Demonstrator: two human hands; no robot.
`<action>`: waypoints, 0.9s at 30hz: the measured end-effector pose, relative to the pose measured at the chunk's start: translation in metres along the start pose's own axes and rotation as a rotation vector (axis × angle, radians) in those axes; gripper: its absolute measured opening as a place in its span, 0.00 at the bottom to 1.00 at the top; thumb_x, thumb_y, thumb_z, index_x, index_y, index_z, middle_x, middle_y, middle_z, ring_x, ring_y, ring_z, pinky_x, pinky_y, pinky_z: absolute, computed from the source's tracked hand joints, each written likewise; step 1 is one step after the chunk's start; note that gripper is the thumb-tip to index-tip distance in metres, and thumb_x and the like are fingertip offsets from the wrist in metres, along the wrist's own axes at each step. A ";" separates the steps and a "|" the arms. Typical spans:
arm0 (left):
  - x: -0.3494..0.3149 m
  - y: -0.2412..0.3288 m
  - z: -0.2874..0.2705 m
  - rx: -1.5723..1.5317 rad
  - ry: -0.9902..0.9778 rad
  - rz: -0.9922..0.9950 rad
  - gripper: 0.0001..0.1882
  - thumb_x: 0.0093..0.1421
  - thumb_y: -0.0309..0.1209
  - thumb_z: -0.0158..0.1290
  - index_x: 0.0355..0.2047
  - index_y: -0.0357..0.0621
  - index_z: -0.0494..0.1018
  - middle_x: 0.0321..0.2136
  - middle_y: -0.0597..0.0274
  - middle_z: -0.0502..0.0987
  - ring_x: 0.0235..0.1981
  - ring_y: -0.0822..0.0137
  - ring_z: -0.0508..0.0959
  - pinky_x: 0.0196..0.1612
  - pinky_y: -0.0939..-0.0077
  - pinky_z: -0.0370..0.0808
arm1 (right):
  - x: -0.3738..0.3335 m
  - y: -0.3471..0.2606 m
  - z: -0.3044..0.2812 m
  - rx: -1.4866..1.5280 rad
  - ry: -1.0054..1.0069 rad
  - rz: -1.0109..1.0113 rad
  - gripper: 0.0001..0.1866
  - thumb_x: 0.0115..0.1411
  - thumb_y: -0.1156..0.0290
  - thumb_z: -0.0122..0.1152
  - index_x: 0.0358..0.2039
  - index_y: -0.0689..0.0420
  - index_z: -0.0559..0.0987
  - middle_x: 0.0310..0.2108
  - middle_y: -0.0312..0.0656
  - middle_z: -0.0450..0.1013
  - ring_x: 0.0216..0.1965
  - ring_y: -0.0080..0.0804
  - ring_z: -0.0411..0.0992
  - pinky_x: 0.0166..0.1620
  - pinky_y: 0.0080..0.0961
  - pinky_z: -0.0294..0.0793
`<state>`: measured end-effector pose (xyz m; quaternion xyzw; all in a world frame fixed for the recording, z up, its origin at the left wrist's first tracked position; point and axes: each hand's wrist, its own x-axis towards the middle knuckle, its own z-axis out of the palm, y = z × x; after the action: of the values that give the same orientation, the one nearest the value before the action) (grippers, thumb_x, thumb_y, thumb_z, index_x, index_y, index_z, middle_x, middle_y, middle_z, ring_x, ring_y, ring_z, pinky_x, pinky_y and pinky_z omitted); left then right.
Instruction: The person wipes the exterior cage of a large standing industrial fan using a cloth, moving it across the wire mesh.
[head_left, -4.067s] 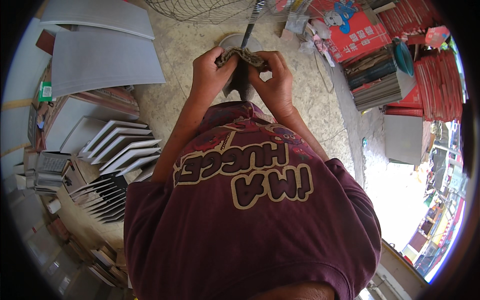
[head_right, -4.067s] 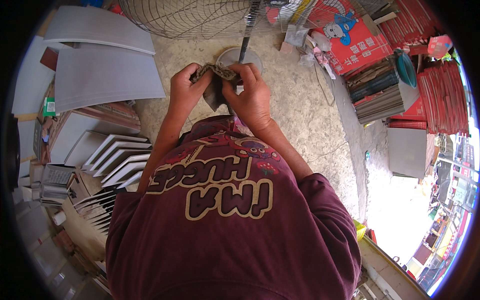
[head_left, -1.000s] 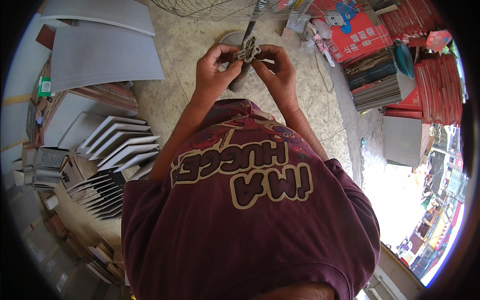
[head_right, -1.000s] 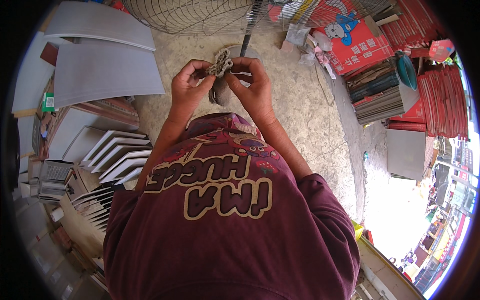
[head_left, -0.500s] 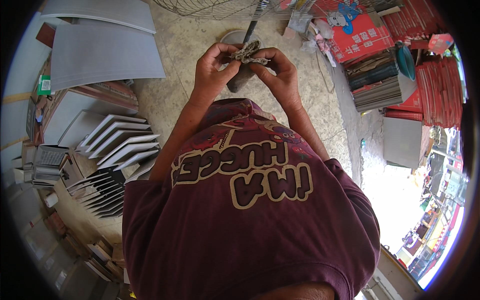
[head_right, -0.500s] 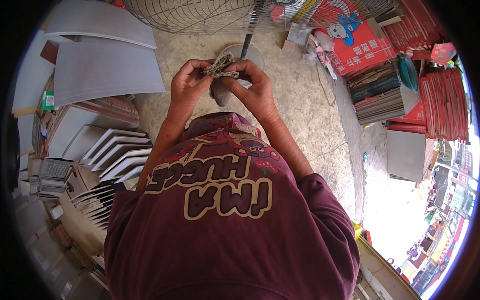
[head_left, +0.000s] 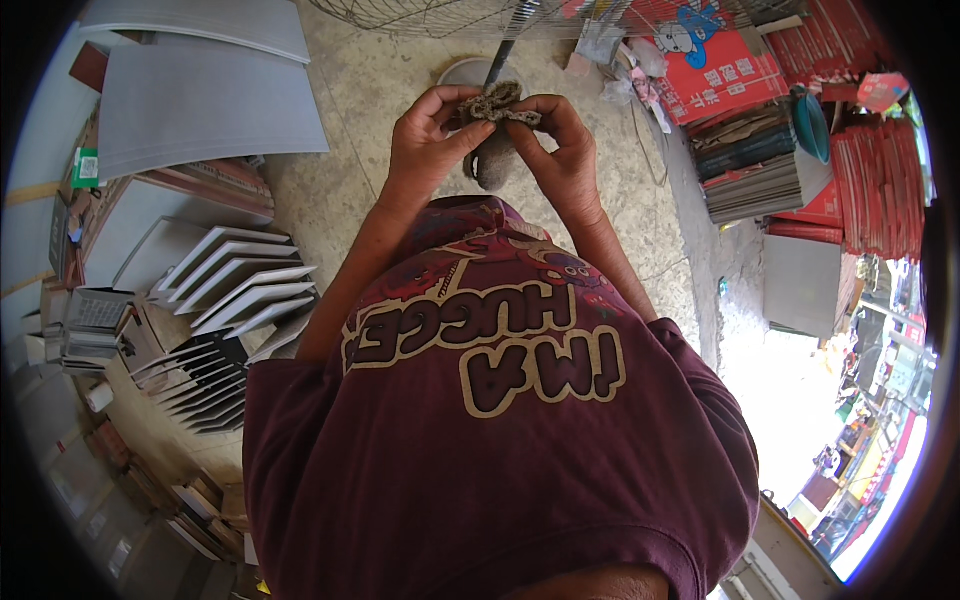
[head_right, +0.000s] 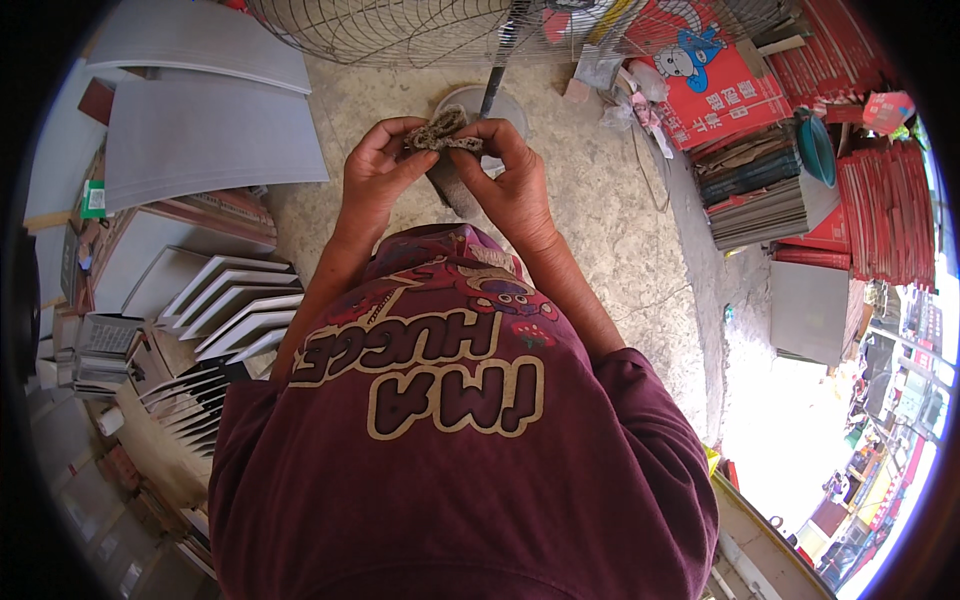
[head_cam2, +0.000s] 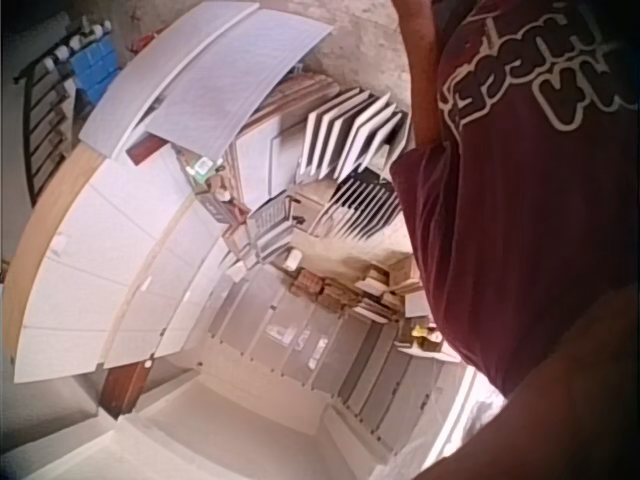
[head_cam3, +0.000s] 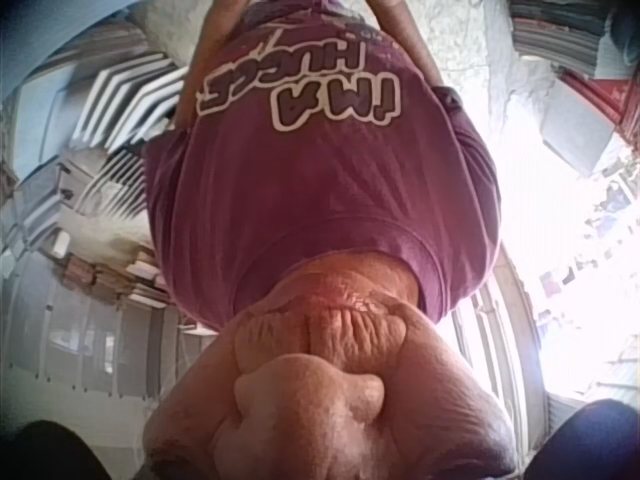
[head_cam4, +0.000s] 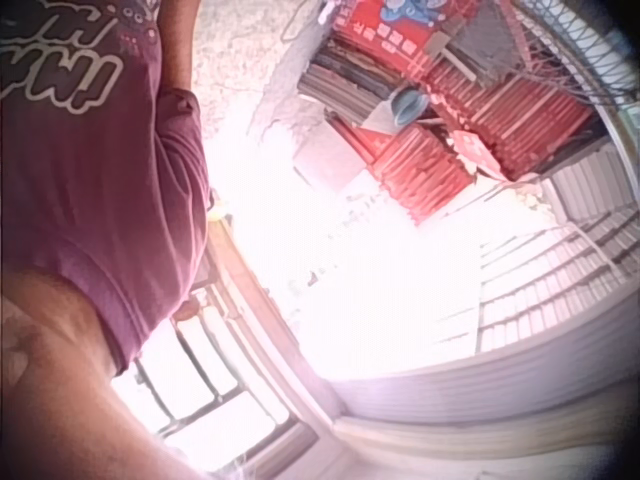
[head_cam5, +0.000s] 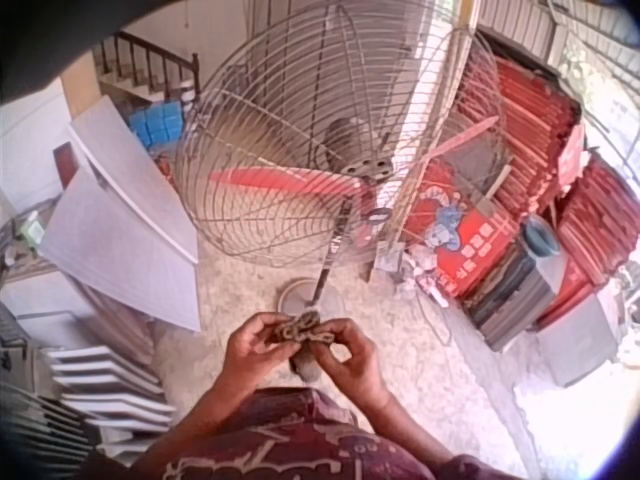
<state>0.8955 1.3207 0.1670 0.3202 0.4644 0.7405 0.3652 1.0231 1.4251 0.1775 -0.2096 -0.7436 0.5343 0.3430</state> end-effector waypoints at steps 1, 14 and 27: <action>0.000 -0.002 0.000 0.007 0.004 0.018 0.18 0.53 0.18 0.55 0.46 0.35 0.67 0.40 0.61 0.73 0.42 0.74 0.72 0.46 0.83 0.69 | 0.000 0.001 0.000 -0.018 -0.001 -0.007 0.11 0.51 0.78 0.62 0.35 0.59 0.73 0.32 0.36 0.74 0.33 0.22 0.73 0.39 0.20 0.72; -0.001 -0.005 0.001 0.035 0.050 0.043 0.18 0.54 0.17 0.55 0.45 0.34 0.67 0.40 0.59 0.73 0.41 0.74 0.72 0.45 0.83 0.70 | 0.003 -0.006 -0.001 0.086 -0.031 0.127 0.10 0.52 0.78 0.62 0.36 0.60 0.74 0.31 0.35 0.75 0.34 0.19 0.73 0.40 0.18 0.72; 0.001 -0.003 -0.005 0.068 -0.043 0.016 0.21 0.54 0.16 0.53 0.49 0.35 0.64 0.41 0.57 0.72 0.44 0.72 0.72 0.47 0.82 0.68 | 0.010 -0.002 -0.012 0.002 -0.024 0.122 0.17 0.45 0.76 0.70 0.37 0.59 0.77 0.28 0.35 0.73 0.30 0.21 0.73 0.36 0.18 0.73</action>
<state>0.8917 1.3198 0.1624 0.3518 0.4787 0.7203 0.3581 1.0256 1.4389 0.1844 -0.2480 -0.7331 0.5573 0.3009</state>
